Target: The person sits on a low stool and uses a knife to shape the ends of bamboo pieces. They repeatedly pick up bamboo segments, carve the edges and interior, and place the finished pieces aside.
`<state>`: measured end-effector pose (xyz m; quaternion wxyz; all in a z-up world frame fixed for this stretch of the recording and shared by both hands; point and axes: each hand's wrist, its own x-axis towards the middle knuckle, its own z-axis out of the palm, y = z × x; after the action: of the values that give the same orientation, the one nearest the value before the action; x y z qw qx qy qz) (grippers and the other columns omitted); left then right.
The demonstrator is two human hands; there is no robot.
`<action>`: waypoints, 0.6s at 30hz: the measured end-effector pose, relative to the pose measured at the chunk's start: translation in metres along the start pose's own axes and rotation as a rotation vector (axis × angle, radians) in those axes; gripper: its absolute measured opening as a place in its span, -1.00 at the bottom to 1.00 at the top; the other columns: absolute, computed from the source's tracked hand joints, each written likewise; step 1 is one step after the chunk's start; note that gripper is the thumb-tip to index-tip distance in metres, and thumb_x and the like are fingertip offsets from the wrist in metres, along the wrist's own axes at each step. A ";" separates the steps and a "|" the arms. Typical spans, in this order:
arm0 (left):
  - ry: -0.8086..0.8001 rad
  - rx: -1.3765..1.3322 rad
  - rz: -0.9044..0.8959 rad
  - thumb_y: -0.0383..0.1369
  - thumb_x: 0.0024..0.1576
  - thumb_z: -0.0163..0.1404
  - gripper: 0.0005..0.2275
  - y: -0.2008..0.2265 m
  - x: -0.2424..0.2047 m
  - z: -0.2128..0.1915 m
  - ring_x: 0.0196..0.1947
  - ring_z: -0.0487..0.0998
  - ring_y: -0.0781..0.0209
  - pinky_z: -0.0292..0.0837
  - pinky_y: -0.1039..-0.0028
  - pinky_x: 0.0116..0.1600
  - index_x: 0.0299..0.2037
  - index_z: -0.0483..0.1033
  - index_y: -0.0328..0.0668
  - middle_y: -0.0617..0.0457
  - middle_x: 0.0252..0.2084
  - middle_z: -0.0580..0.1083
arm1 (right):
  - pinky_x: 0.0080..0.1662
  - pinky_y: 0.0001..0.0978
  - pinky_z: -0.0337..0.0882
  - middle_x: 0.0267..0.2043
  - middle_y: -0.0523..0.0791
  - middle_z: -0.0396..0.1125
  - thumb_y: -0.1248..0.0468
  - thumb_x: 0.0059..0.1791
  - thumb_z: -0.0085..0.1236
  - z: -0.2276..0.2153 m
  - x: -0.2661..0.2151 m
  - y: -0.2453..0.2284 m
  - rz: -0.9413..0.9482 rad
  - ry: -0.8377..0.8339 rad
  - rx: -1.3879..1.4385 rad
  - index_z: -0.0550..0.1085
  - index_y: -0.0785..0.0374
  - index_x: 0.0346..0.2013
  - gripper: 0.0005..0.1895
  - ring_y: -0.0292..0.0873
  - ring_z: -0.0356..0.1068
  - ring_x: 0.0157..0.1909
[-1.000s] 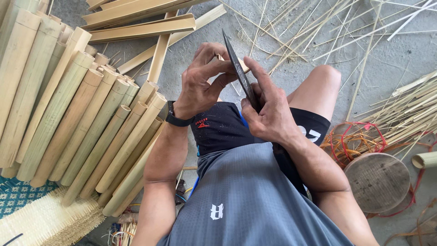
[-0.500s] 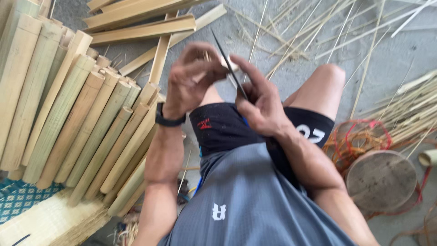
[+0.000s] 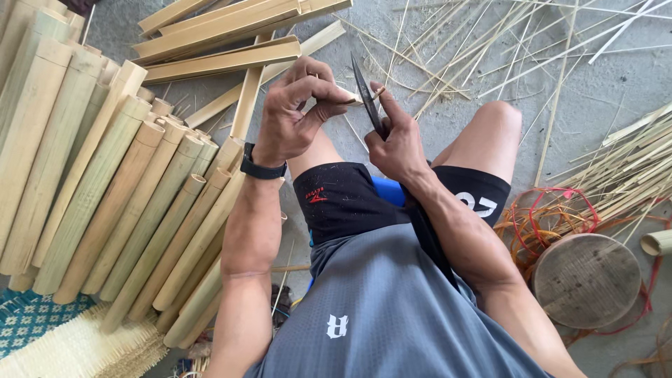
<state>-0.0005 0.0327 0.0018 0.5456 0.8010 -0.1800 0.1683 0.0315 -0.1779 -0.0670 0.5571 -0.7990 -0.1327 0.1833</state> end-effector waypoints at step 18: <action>0.023 0.080 -0.052 -0.62 0.12 0.25 -0.75 0.028 0.001 0.035 -0.20 0.65 0.34 0.64 0.53 -0.12 -0.03 0.63 -0.16 0.12 -0.13 0.50 | -0.40 -0.49 0.18 -0.47 -0.18 0.32 0.54 -0.14 -0.04 -0.037 -0.048 -0.058 -0.228 -0.121 0.147 -0.07 0.27 0.55 -0.05 -0.38 0.18 -0.49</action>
<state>-0.0102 -0.0095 0.0133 0.5192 0.8247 -0.1460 0.1704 0.0039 -0.2093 0.0060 0.6222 -0.7234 -0.2421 0.1759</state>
